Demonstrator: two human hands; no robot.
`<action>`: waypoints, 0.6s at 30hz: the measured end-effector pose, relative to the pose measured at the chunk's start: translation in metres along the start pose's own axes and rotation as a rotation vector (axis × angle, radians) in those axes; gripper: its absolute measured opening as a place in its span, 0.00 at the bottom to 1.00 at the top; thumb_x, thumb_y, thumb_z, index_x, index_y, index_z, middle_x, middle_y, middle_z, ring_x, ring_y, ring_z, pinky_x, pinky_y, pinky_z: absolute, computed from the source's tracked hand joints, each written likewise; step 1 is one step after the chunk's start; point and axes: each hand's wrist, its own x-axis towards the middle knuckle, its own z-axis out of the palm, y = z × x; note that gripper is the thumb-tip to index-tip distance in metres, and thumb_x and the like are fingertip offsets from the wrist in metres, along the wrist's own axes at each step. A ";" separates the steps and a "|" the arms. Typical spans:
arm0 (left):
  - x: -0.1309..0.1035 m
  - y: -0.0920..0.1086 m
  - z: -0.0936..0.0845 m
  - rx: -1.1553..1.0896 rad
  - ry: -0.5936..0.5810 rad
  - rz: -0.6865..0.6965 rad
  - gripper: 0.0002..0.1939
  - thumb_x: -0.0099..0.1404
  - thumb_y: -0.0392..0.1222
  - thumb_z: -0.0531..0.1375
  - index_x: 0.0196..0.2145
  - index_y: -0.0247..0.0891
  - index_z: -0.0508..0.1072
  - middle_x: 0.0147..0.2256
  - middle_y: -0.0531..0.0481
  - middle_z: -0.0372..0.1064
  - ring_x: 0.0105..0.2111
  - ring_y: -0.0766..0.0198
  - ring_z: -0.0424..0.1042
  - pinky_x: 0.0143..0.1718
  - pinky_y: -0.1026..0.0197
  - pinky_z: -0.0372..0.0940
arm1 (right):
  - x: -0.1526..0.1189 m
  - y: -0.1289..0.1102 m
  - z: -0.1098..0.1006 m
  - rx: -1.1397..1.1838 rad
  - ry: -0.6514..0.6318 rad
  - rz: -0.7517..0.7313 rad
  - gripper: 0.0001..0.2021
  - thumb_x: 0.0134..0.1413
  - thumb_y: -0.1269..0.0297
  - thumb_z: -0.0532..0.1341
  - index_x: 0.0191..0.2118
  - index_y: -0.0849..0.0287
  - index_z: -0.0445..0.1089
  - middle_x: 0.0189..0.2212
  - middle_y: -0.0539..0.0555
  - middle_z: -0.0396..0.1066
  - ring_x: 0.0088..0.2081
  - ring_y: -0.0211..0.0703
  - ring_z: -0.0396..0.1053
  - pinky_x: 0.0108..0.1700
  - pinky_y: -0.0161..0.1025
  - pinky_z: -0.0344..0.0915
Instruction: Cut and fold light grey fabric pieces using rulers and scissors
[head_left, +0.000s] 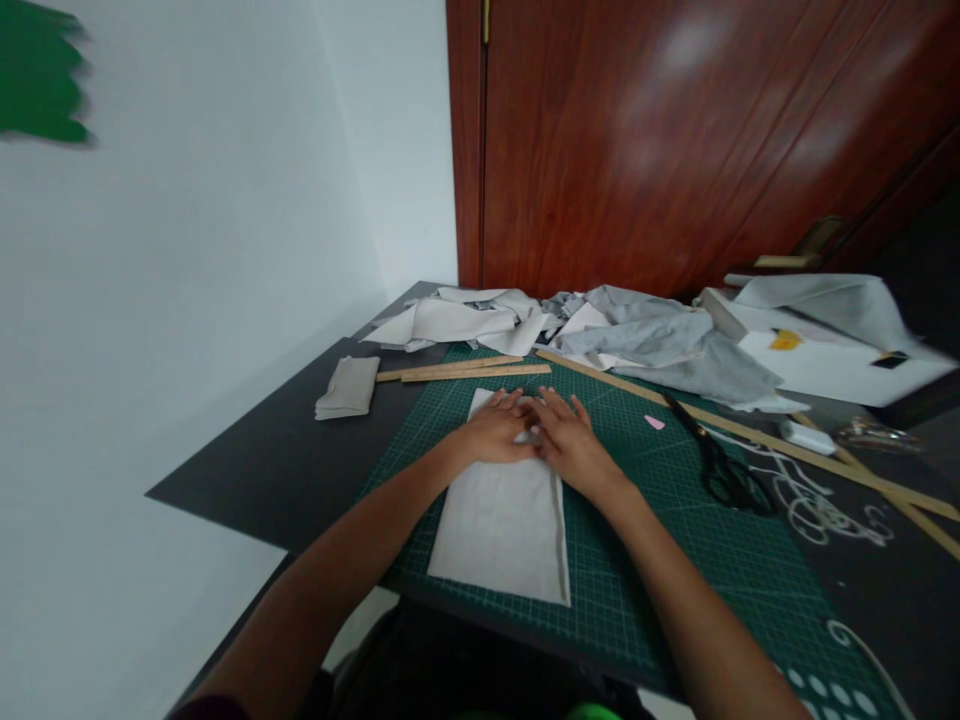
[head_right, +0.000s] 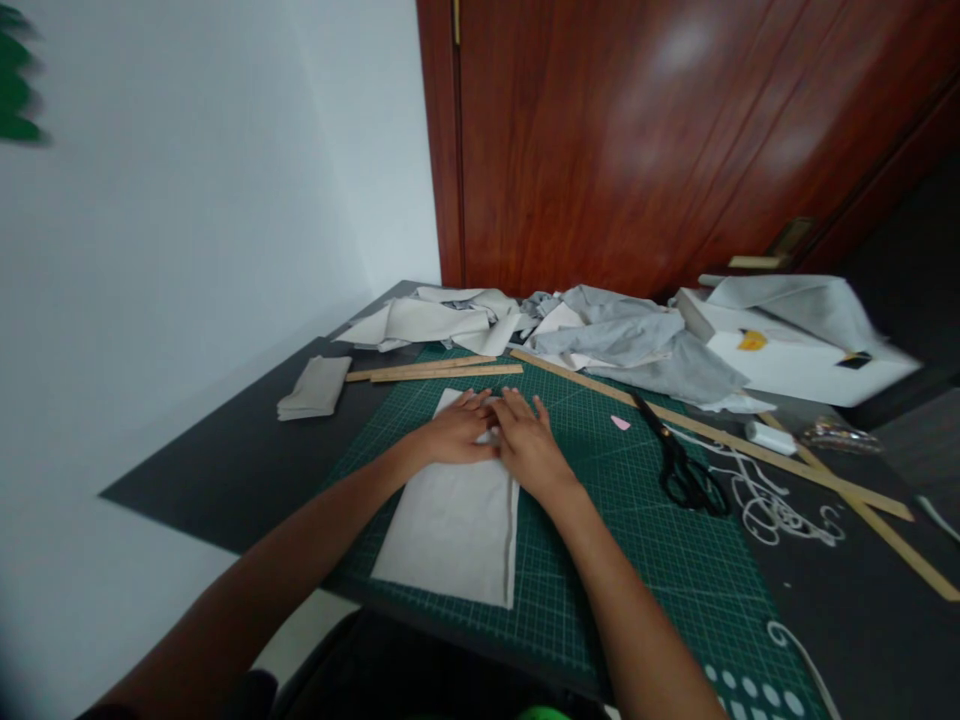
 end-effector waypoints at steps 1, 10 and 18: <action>0.001 -0.001 0.000 0.004 -0.014 0.000 0.36 0.72 0.57 0.57 0.72 0.40 0.58 0.72 0.40 0.53 0.73 0.40 0.46 0.72 0.37 0.42 | 0.001 -0.004 0.002 0.091 0.012 -0.045 0.20 0.67 0.72 0.52 0.61 0.61 0.69 0.65 0.67 0.66 0.69 0.55 0.59 0.70 0.61 0.53; -0.003 -0.023 -0.004 -0.024 -0.021 -0.025 0.36 0.74 0.66 0.51 0.72 0.47 0.58 0.74 0.44 0.46 0.75 0.45 0.40 0.72 0.38 0.38 | 0.004 0.026 0.016 0.263 0.011 0.089 0.12 0.64 0.73 0.53 0.42 0.57 0.73 0.43 0.60 0.71 0.49 0.51 0.70 0.57 0.50 0.68; -0.011 -0.048 -0.008 0.054 0.035 -0.243 0.33 0.78 0.60 0.44 0.72 0.41 0.59 0.73 0.42 0.50 0.75 0.44 0.40 0.72 0.41 0.39 | -0.001 0.047 0.007 0.320 -0.115 -0.061 0.11 0.63 0.70 0.57 0.48 0.59 0.74 0.52 0.61 0.72 0.56 0.49 0.69 0.63 0.48 0.63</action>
